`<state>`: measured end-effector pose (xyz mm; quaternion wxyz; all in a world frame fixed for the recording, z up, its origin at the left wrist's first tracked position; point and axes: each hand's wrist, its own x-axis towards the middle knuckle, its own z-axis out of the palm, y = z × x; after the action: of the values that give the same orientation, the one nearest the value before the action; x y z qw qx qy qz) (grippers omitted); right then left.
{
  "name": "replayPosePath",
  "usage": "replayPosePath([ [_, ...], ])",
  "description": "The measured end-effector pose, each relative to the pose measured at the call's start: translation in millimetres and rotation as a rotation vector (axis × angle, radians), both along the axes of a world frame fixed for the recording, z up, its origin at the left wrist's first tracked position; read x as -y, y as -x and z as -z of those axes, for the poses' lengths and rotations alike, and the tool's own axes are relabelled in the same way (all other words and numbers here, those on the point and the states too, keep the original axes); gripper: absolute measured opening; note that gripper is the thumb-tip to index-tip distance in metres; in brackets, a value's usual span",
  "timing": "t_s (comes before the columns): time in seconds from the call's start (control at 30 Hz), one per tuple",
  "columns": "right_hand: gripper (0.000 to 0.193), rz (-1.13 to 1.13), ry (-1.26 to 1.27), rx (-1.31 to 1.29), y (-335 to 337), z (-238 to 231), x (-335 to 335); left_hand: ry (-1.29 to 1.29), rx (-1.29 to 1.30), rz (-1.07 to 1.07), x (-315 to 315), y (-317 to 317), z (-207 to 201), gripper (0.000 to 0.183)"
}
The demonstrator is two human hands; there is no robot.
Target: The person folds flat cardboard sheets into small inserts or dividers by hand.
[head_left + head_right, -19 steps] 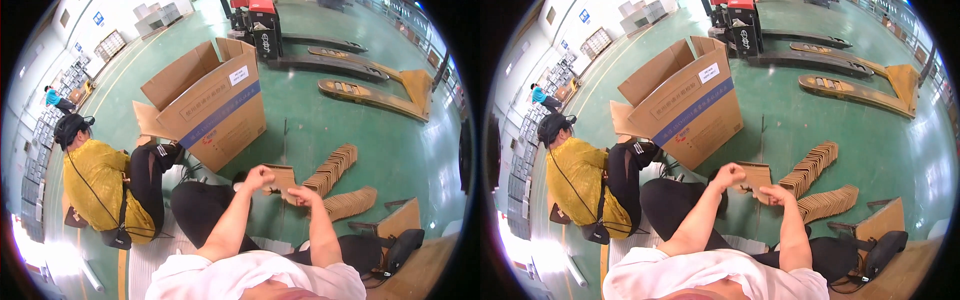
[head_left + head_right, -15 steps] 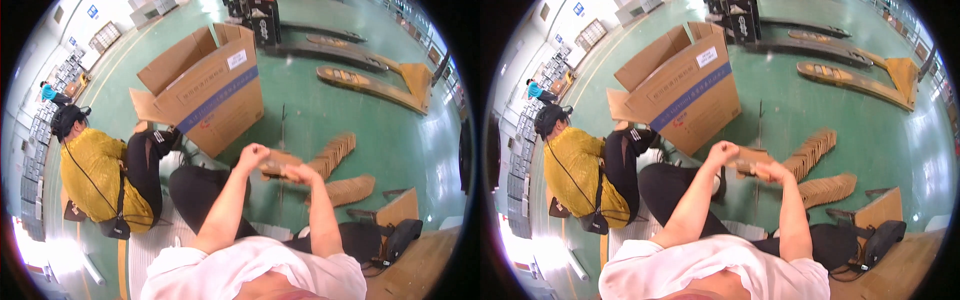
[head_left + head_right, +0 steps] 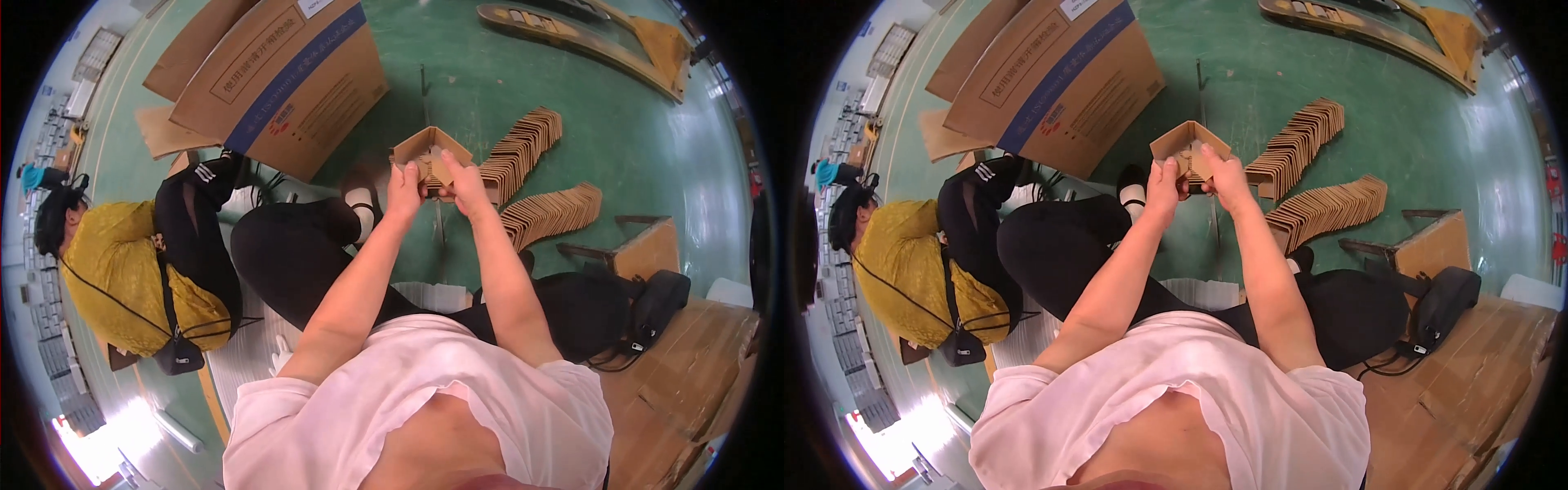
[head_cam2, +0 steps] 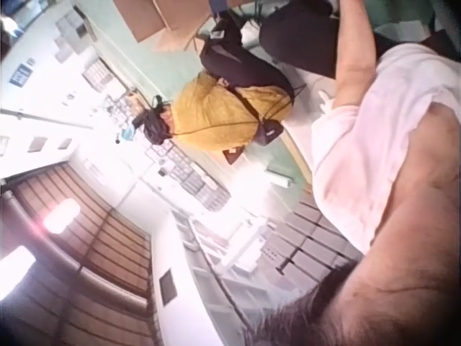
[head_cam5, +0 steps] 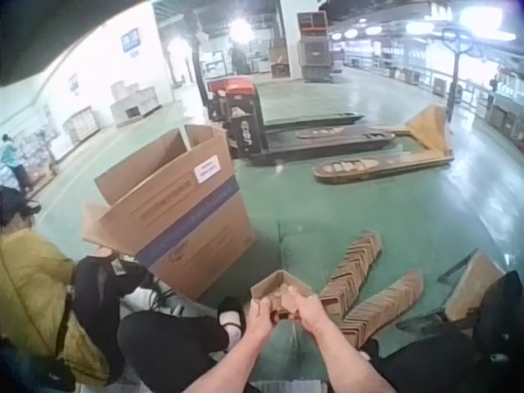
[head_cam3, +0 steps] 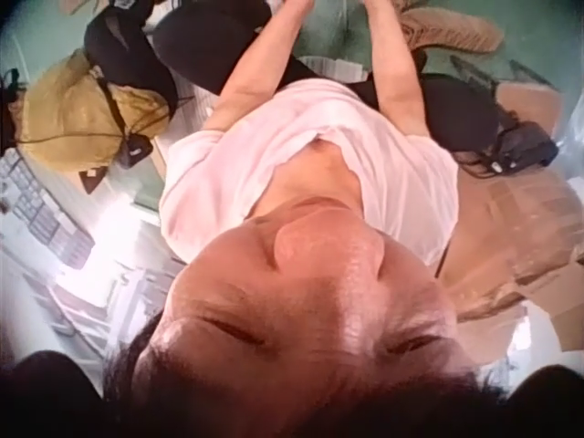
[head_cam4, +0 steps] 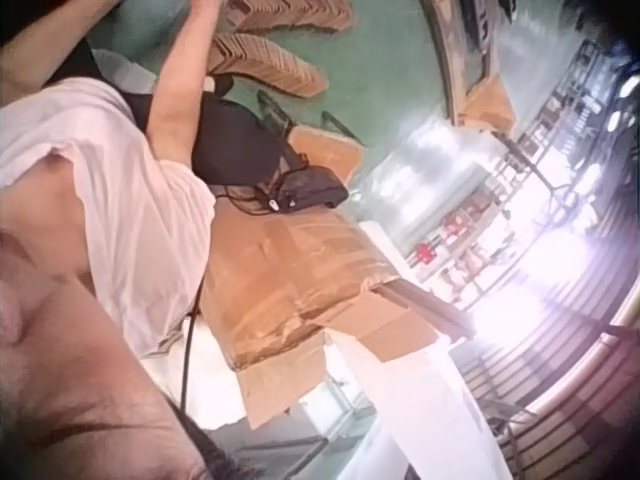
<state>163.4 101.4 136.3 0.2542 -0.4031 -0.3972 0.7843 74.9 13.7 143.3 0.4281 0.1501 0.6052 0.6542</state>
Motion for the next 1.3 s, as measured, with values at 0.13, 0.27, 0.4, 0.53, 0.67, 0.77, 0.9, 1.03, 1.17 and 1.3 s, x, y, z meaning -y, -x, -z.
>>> replayPosePath([
  [0.13,0.029,0.076,-0.043,0.025,-1,11,2,0.043,-0.001,0.059,-7,-3,6,0.019],
  [0.27,0.031,0.123,-0.149,0.086,-2,17,0,0.018,0.105,0.055,-10,-9,13,0.019],
  [0.4,0.032,0.115,-0.158,0.066,-3,27,1,0.033,0.283,0.065,-10,-12,20,0.021],
  [0.53,0.036,0.094,-0.284,0.19,-3,38,1,0.115,0.586,0.051,-6,-4,26,0.021],
  [0.67,0.044,-0.046,-0.36,0.376,-12,41,-6,0.253,0.444,0.048,-10,-2,22,0.02],
  [0.77,0.045,-0.303,-0.298,0.573,-13,9,-9,0.278,0.212,0.005,-6,9,37,0.019],
  [0.9,0.051,-0.328,-0.487,0.578,-37,4,-41,0.293,0.081,0.087,-8,8,46,0.02],
  [1.03,0.042,-0.551,-0.419,0.571,-37,-1,-53,0.269,0.137,0.155,-6,5,39,0.021],
  [1.17,0.034,-0.368,-0.166,0.492,-42,11,-41,0.287,0.099,0.17,-7,12,29,0.026],
  [1.3,0.024,-0.287,0.01,0.207,-44,14,-30,0.153,0.084,0.216,-10,42,19,0.028],
])
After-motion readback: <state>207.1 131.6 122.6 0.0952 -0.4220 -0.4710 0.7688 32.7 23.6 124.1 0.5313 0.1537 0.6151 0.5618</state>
